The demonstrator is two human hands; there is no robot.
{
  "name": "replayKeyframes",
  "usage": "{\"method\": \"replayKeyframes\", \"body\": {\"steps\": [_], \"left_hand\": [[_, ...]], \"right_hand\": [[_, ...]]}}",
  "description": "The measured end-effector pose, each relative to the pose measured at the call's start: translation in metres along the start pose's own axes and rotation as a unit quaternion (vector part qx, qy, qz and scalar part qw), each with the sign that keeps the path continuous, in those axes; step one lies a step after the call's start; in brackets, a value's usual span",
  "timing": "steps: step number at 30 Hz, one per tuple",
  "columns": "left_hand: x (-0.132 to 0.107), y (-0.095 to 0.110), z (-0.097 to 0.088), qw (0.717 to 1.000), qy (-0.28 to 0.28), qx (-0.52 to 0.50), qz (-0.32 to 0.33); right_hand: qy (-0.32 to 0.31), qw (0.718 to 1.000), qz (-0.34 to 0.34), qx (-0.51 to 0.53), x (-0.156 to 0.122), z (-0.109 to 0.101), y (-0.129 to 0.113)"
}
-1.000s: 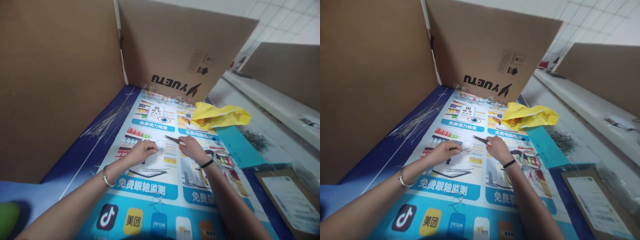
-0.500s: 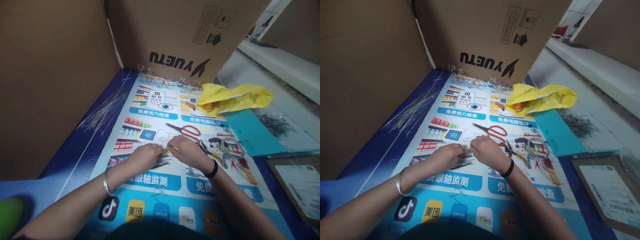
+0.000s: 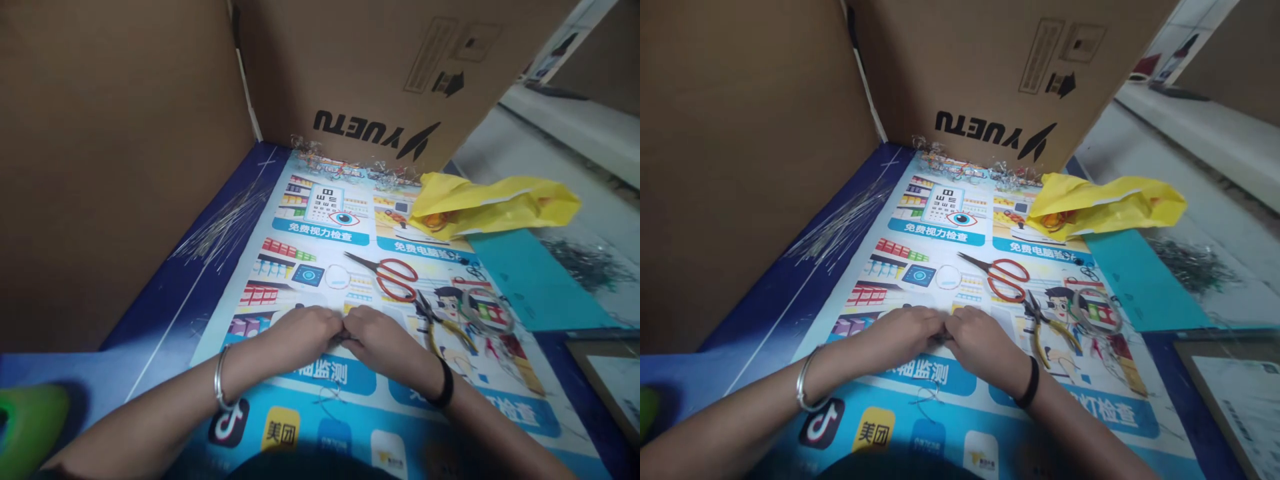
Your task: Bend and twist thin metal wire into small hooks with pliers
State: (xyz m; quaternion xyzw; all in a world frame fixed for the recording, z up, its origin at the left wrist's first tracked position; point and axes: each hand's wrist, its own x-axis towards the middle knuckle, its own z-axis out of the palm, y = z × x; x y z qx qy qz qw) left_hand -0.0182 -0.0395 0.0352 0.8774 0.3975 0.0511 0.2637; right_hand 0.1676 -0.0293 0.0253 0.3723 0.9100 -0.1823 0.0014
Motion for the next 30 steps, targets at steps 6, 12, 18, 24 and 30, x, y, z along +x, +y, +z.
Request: {"method": "replayKeyframes", "body": {"steps": [6,12,18,24,30], "left_hand": [[-0.013,-0.035,-0.048,0.988,0.079,0.049,-0.121],[-0.019,-0.043,-0.048,0.99,-0.006,0.097,-0.099],[-0.018,-0.03,-0.033,0.993,-0.091,0.07,-0.031],[-0.018,-0.024,-0.029,0.992,-0.087,0.085,-0.038],[-0.015,-0.021,-0.025,0.993,-0.091,0.078,-0.017]], "right_hand": [[-0.018,0.998,-0.005,0.06,-0.001,-0.007,0.007],[0.008,0.998,-0.009,0.062,-0.002,-0.001,0.008],[-0.041,0.998,-0.046,0.03,-0.011,-0.01,-0.017],[-0.059,0.995,-0.075,-0.033,-0.023,-0.004,-0.042],[-0.052,0.986,-0.093,-0.125,-0.023,0.007,-0.056]]}}
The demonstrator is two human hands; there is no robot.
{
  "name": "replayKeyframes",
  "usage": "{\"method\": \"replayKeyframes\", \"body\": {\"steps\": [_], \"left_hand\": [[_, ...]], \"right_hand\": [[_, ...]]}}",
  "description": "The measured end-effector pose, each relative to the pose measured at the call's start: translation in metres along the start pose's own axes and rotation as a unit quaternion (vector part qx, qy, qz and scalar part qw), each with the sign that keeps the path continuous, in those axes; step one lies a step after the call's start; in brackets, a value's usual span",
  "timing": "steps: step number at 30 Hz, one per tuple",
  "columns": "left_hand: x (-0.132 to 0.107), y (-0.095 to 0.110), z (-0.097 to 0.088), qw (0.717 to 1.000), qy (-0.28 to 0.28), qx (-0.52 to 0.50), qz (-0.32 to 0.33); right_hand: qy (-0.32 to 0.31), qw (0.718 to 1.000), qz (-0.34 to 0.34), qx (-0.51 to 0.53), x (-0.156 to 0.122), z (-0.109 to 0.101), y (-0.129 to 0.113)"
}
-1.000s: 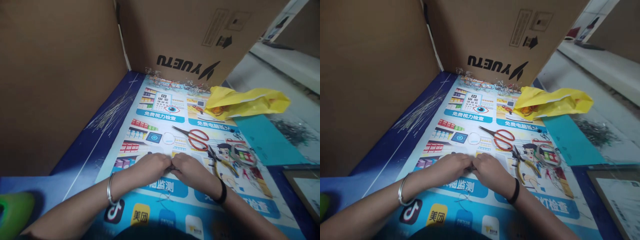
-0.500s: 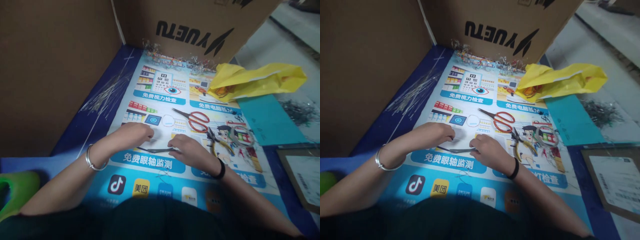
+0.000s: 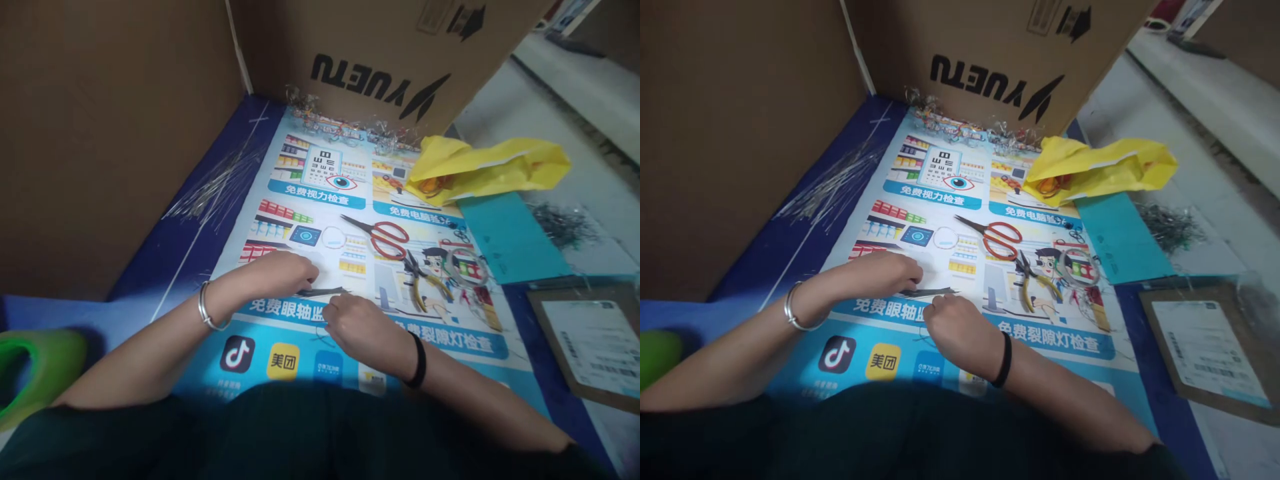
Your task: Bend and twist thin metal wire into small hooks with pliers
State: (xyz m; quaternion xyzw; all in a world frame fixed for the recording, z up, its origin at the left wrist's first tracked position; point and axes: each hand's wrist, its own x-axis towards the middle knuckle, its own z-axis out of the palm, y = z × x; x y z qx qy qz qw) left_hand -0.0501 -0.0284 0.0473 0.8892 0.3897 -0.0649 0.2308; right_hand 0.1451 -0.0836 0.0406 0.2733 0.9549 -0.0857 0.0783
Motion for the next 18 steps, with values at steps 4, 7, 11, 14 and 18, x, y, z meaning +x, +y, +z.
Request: {"method": "replayKeyframes", "body": {"steps": [4,7,11,14,18], "left_hand": [[0.0,-0.001,0.002,1.0,0.001,0.005,0.009],[0.001,-0.003,0.004,1.0,0.011,0.013,0.014],[0.001,-0.002,0.008,0.999,0.024,0.021,0.013],[0.001,0.0,0.01,0.999,0.031,0.026,0.02],[0.001,0.002,0.012,0.998,0.039,0.038,0.022]], "right_hand": [[-0.024,0.999,0.007,-0.046,0.004,-0.002,-0.01],[-0.045,0.996,-0.001,-0.075,0.01,-0.002,-0.015],[-0.04,0.996,-0.018,-0.081,0.017,0.002,-0.016],[-0.047,0.997,-0.01,-0.065,0.019,0.004,-0.016],[-0.057,0.998,0.025,-0.025,0.015,0.0,-0.012]]}}
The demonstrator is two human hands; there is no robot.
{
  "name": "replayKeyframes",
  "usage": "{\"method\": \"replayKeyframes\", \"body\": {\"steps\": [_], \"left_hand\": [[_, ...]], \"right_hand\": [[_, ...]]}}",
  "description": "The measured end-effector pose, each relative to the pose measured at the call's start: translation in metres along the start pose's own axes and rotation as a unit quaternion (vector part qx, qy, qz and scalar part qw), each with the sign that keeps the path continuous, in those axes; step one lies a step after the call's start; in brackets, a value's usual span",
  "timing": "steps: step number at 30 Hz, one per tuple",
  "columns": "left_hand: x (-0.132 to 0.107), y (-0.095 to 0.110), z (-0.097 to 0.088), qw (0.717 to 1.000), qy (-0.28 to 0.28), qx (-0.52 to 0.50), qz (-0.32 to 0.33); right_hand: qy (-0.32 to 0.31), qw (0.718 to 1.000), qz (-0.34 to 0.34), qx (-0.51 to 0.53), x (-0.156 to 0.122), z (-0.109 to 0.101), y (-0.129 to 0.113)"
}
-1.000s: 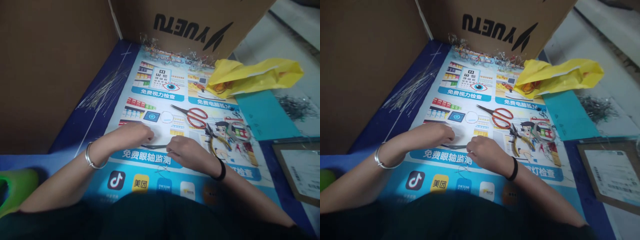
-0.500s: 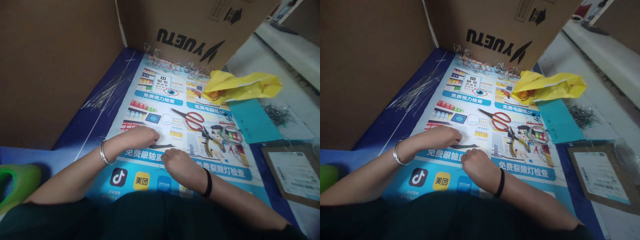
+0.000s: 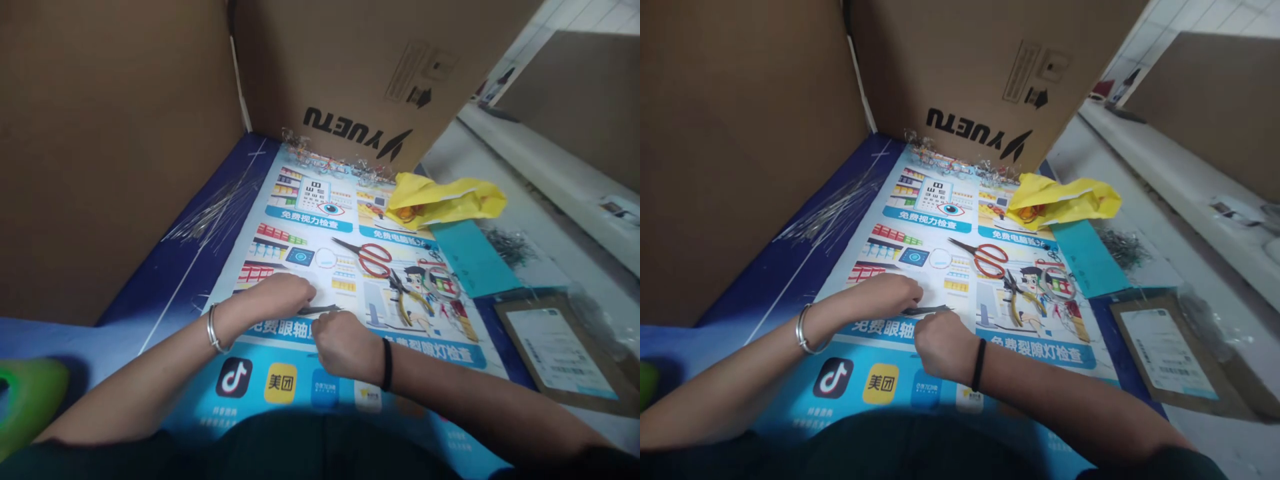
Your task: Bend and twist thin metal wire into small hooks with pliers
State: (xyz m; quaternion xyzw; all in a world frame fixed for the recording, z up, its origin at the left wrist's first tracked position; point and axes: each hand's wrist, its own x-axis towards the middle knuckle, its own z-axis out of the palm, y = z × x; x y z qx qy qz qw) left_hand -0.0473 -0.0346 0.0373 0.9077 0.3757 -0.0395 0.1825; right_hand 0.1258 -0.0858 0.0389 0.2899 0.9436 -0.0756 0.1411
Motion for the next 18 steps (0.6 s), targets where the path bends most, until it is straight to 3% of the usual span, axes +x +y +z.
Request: {"method": "replayKeyframes", "body": {"steps": [3,8,13,18], "left_hand": [[0.001,0.001,0.001,1.0,0.008,0.0,0.0],[0.002,0.008,0.002,0.999,0.007,-0.039,0.008],[0.001,0.02,0.001,0.996,0.025,-0.085,0.033],[0.002,0.023,0.004,0.995,0.038,-0.083,0.044]], "right_hand": [[0.011,0.998,0.059,0.029,-0.007,-0.008,0.017],[0.086,0.977,0.17,0.093,0.002,-0.017,0.067],[0.133,0.952,0.143,0.235,0.036,-0.015,0.098],[0.156,0.942,0.165,0.248,0.06,-0.019,0.117]]}}
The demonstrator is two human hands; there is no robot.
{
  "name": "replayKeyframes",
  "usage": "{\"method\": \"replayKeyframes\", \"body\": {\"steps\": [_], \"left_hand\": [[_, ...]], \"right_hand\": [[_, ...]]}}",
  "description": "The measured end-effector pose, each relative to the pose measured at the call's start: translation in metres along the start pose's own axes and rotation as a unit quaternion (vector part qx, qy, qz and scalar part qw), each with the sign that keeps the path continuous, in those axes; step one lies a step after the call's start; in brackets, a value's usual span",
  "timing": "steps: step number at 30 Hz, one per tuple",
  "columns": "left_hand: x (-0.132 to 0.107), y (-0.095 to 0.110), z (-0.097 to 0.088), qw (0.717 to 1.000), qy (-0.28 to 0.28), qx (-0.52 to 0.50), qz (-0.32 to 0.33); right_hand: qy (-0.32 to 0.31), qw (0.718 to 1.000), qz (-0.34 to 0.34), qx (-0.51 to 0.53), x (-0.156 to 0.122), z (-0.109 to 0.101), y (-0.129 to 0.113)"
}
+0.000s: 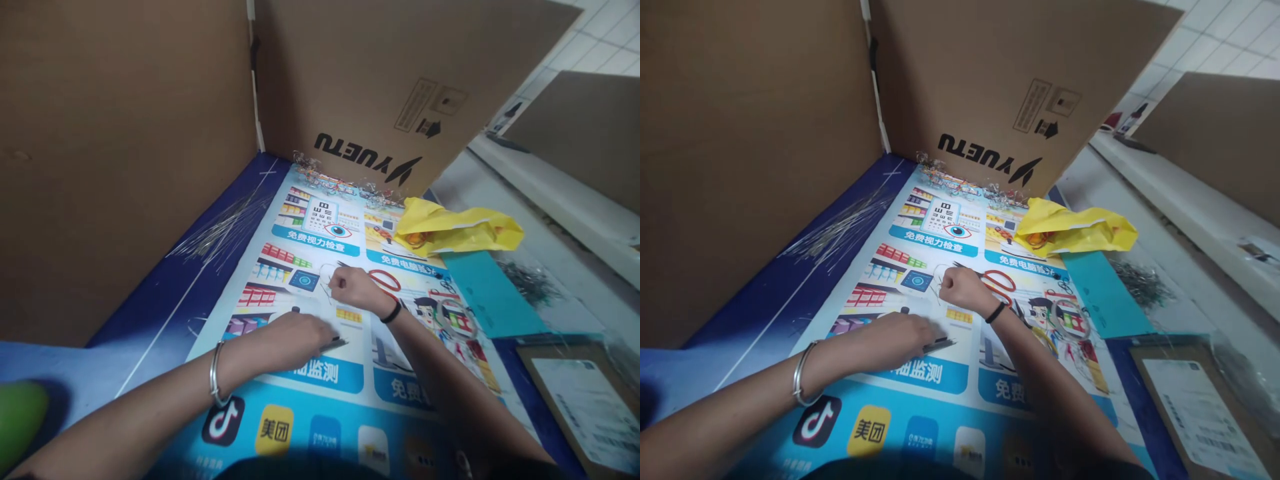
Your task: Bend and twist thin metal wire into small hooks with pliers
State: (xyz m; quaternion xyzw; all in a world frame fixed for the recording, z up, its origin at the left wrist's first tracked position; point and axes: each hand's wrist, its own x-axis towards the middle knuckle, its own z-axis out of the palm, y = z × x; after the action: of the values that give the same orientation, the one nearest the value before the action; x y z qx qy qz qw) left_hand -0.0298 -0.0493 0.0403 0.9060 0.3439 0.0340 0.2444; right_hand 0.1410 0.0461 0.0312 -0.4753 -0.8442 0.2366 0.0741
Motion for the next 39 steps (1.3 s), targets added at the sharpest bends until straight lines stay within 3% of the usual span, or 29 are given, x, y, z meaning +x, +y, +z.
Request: {"method": "replayKeyframes", "body": {"steps": [6,10,17,22,30,39], "left_hand": [[0.0,0.003,0.006,0.996,0.038,0.034,0.07],[-0.002,0.008,0.008,0.994,0.056,0.055,0.074],[-0.002,0.01,0.007,0.994,0.054,0.058,0.079],[-0.002,0.008,0.006,0.993,0.058,0.057,0.086],[0.001,0.002,0.01,0.994,0.049,0.059,0.082],[0.002,0.005,0.008,0.995,0.025,0.062,0.073]], "right_hand": [[0.016,0.996,-0.033,-0.082,0.004,0.002,-0.002],[-0.001,0.988,-0.059,-0.139,-0.004,0.006,-0.012],[-0.026,0.988,-0.028,-0.15,-0.015,0.002,-0.007],[-0.047,0.988,-0.035,-0.146,-0.036,-0.003,-0.006],[-0.155,0.976,-0.101,-0.118,-0.086,0.002,-0.016],[-0.134,0.975,-0.079,-0.162,-0.107,0.022,-0.023]]}}
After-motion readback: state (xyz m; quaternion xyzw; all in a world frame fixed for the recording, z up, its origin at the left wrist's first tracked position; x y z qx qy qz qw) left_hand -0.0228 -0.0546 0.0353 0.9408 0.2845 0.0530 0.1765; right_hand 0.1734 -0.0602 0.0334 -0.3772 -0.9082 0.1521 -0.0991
